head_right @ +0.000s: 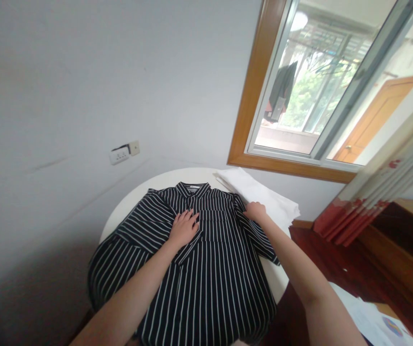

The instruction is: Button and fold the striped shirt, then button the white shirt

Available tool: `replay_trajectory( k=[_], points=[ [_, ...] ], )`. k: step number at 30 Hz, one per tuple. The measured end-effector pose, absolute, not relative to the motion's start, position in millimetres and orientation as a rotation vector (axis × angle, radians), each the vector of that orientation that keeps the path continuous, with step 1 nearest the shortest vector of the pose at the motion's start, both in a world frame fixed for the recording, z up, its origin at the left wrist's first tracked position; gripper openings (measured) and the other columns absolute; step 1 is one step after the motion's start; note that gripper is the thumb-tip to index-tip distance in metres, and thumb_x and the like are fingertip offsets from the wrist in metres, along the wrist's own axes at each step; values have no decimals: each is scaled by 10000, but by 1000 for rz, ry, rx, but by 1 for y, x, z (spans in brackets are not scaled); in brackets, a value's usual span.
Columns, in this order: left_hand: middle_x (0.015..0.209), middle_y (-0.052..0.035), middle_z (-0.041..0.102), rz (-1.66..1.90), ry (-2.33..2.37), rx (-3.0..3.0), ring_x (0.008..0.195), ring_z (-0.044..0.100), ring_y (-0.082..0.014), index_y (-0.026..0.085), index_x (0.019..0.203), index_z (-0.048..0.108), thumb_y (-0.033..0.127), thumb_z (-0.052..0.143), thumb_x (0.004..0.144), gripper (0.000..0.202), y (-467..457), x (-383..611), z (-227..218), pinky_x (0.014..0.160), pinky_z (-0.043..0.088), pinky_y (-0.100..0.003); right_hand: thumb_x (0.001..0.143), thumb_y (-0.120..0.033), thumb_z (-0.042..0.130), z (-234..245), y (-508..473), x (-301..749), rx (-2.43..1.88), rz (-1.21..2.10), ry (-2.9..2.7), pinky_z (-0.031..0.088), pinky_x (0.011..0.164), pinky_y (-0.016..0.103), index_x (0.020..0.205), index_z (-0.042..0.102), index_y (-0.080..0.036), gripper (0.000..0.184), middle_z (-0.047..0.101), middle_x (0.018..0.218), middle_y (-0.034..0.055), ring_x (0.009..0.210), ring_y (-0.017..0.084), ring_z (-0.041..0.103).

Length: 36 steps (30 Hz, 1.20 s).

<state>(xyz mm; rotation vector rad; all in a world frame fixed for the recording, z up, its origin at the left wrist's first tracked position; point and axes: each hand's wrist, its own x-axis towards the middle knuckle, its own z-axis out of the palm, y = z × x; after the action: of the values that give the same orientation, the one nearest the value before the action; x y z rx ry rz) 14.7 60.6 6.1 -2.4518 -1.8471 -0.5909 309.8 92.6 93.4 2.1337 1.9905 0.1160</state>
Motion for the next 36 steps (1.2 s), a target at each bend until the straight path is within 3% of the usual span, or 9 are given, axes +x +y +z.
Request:
replay_trajectory(
  k=[7, 10, 15, 23, 26, 32, 36],
  points=[
    [1409, -52, 425, -625, -1848, -2452, 1321, 323, -253, 255, 1288, 502, 398, 349, 892, 449, 61, 15, 6, 1105, 180, -454, 849, -232, 468, 88, 66, 321, 2170, 305, 1941, 435, 810, 367, 1017, 662, -113, 282, 617, 1100, 190, 1038, 294, 566],
    [1404, -54, 431, -625, -1844, -2460, 1319, 327, -255, 253, 1287, 505, 396, 350, 892, 448, 61, 15, 7, 1103, 185, -456, 902, -287, 412, 96, 63, 314, 2127, 386, 2062, 403, 852, 391, 1040, 631, -149, 294, 609, 1118, 177, 1083, 292, 541],
    [1405, -62, 430, -642, -1847, -2462, 1319, 328, -260, 243, 1289, 506, 398, 356, 893, 451, 60, 14, 7, 1102, 187, -464, 958, -367, 292, 119, 72, 284, 2037, 330, 2219, 429, 810, 384, 1164, 509, -201, 342, 669, 1005, 125, 941, 252, 631],
    [1403, -67, 433, -649, -1834, -2464, 1314, 336, -258, 234, 1282, 516, 393, 355, 891, 451, 62, 15, 4, 1101, 191, -466, 904, -276, 436, 97, 94, 200, 1949, 246, 2339, 474, 771, 335, 1080, 581, -138, 266, 667, 1015, 171, 942, 255, 642],
    [1402, -63, 434, -649, -1839, -2458, 1313, 337, -257, 235, 1282, 515, 396, 359, 889, 453, 60, 14, 5, 1099, 198, -465, 878, -294, 485, 87, 95, 177, 1917, 209, 2395, 473, 778, 307, 1020, 624, -158, 240, 676, 1010, 143, 953, 238, 637],
    [1395, -56, 444, -673, -1857, -2463, 1309, 343, -246, 226, 1256, 537, 402, 337, 898, 446, 58, 15, 8, 1103, 199, -456, 911, -367, 413, 102, 89, 226, 1980, 206, 2432, 453, 789, 269, 1058, 626, -203, 306, 664, 1071, 89, 988, 203, 610],
    [1388, -58, 453, -683, -1852, -2455, 1305, 344, -252, 226, 1254, 540, 390, 356, 890, 439, 59, 15, 7, 1099, 202, -461, 907, -400, 417, 96, 76, 286, 2112, -6, 2407, 440, 767, 244, 1006, 663, -215, 323, 686, 1002, 56, 914, 179, 623]
  ],
)
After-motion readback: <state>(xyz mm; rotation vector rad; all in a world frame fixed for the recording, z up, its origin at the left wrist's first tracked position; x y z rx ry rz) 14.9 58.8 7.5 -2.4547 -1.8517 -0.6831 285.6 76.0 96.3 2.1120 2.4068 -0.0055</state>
